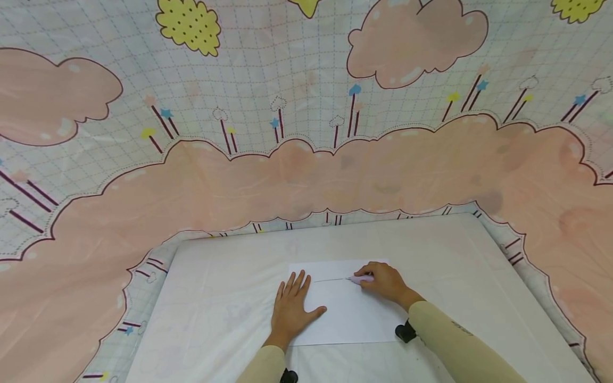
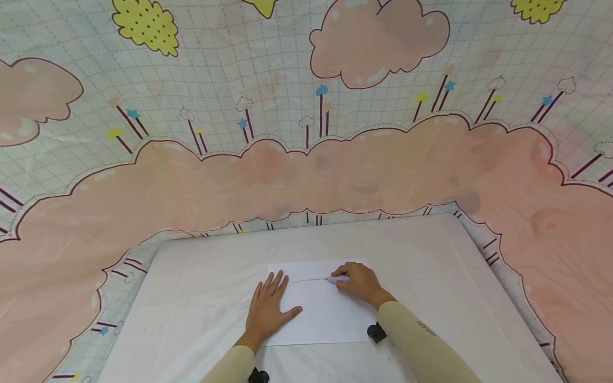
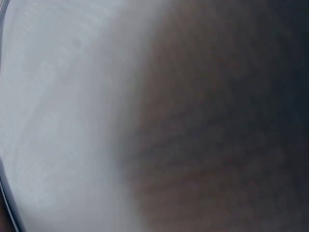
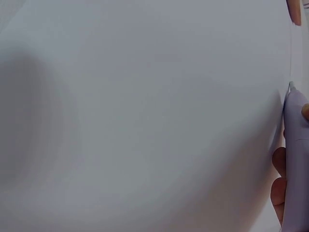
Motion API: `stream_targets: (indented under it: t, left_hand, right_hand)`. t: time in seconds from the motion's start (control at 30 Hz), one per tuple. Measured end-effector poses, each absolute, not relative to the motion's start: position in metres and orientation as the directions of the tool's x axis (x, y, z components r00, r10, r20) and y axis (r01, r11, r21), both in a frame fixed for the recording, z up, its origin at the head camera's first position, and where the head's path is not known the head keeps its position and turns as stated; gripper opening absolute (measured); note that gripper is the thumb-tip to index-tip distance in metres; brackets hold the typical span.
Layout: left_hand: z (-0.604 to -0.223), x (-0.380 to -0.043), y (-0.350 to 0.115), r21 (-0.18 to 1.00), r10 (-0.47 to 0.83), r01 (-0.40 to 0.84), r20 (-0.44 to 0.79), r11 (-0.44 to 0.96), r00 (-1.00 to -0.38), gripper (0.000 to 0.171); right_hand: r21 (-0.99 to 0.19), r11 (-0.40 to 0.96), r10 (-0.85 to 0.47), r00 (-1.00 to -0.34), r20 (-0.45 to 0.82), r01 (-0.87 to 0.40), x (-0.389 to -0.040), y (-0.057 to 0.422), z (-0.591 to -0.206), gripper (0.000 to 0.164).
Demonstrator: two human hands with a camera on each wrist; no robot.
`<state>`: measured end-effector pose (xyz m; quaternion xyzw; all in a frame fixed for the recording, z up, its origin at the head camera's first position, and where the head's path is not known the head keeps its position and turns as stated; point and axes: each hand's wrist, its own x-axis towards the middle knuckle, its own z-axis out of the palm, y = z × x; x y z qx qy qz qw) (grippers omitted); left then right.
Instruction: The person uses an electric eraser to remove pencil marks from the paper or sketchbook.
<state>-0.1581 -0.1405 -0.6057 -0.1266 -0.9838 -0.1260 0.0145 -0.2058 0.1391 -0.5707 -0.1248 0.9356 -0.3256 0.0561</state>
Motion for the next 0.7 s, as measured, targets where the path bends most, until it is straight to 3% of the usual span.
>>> stream_targets:
  t: [0.7]
  left_hand:
    - [-0.6076,-0.1608,-0.1410,0.255,0.242,0.254,0.076,0.933,-0.967,0.087]
  right_hand:
    - [-0.627,0.759,-0.260,-0.965,-0.045,-0.175,-0.2050,0.1424,-0.5645,0.021]
